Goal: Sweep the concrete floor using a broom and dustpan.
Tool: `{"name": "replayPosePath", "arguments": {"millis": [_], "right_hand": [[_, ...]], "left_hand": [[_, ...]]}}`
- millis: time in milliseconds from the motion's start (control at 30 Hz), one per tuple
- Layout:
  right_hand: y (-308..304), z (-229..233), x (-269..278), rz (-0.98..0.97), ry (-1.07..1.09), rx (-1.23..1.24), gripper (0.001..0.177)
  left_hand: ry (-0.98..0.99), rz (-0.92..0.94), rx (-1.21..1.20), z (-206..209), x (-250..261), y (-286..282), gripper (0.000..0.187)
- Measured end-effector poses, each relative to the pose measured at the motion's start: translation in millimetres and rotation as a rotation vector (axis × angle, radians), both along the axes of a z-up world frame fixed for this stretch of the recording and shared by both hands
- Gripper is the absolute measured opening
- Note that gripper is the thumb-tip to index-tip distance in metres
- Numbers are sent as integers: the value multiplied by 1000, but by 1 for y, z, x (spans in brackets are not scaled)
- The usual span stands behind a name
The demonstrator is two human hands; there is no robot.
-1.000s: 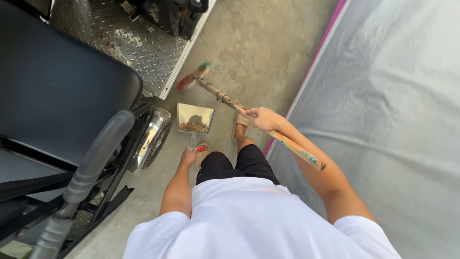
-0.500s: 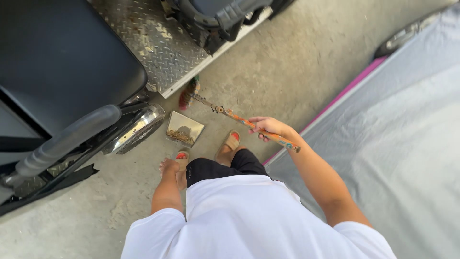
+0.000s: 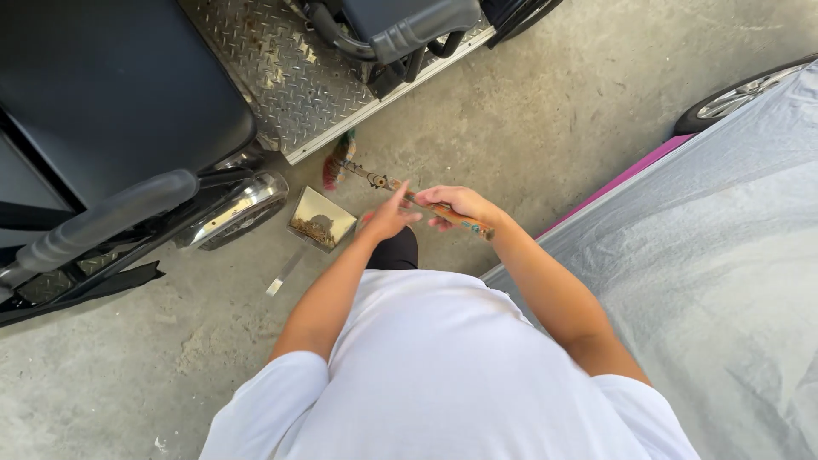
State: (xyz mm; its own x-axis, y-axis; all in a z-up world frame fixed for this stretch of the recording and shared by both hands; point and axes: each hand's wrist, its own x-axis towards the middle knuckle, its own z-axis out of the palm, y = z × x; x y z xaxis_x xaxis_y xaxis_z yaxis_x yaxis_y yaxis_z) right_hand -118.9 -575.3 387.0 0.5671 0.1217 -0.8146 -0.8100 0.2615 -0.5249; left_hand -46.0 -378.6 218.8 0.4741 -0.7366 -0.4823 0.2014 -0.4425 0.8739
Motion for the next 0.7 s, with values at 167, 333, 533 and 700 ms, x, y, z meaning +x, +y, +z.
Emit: {"name": "replayPosePath", "arguments": {"millis": [167,333,533,700], "right_hand": [[-45,46,-8,137,-329,17,53],[-49,82,3,161,-913,-147,32],[-75,66,51,117,-1029,-122,36],[-128,47,75,335,-1179,-134,34]], "left_hand": [[-217,43,137,-66,-2,-59,51],[-413,244,142,-60,19,-85,36],[-377,297,135,-62,40,-80,43],[-313,262,220,-126,46,-113,47]]}}
